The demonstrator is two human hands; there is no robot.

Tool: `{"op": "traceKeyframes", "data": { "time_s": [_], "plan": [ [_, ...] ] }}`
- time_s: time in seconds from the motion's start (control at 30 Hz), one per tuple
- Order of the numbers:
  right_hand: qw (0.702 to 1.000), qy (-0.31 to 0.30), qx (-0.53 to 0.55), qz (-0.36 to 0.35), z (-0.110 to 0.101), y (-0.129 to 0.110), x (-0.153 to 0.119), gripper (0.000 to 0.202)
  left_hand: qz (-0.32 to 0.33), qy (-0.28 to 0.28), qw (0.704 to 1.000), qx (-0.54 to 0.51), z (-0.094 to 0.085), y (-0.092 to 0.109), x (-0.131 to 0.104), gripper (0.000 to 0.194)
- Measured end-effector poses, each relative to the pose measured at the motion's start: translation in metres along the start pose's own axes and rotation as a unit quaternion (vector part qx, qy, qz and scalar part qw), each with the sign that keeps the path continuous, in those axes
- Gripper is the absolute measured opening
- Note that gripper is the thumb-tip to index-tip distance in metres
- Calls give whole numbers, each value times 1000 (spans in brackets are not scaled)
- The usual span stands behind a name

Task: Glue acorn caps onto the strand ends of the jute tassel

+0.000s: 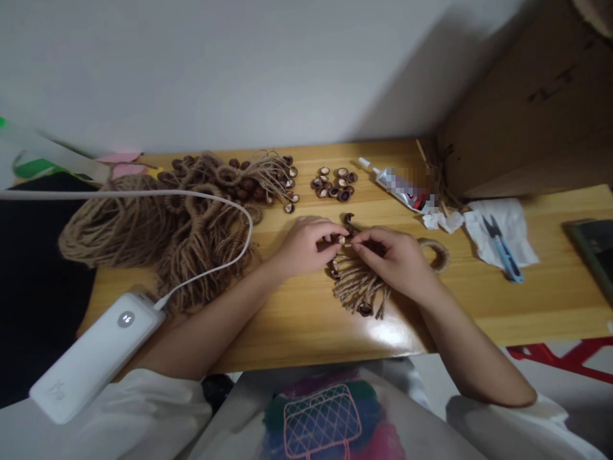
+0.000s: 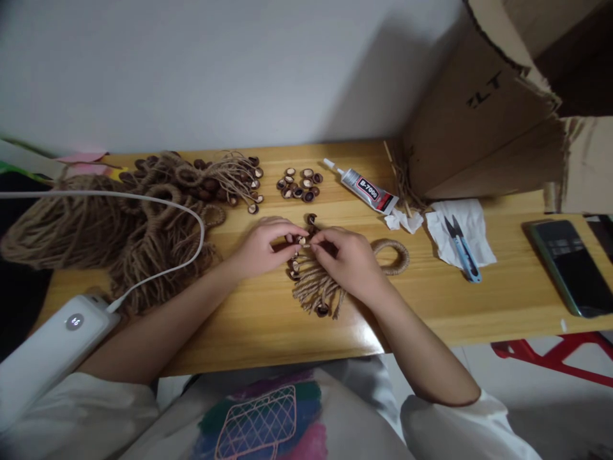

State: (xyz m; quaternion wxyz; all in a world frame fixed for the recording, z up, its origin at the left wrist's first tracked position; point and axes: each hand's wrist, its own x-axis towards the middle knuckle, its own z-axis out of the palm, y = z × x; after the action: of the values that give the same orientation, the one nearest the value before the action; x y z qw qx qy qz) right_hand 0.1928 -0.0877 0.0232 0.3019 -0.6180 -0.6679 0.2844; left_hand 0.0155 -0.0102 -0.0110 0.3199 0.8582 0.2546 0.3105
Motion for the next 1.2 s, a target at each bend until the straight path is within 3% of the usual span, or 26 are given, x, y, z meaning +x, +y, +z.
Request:
{"op": "traceKeyframes", "data": {
  "time_s": [0.57, 0.77, 0.93, 1.2],
  "plan": [
    [997, 25, 52, 54, 1, 4, -3, 18, -4, 2, 1000, 5, 2, -1, -1, 16],
    [998, 33, 24, 49, -1, 1, -3, 12, 5, 16, 1000, -13, 2, -3, -1, 16],
    [997, 41, 6, 67, -4, 0, -3, 13, -28, 16, 998, -47, 2, -1, 0, 17],
    [990, 54, -60, 114, -12, 0, 0, 8, -138, -2, 985, -101, -3, 21, 7, 19]
  ]
}}
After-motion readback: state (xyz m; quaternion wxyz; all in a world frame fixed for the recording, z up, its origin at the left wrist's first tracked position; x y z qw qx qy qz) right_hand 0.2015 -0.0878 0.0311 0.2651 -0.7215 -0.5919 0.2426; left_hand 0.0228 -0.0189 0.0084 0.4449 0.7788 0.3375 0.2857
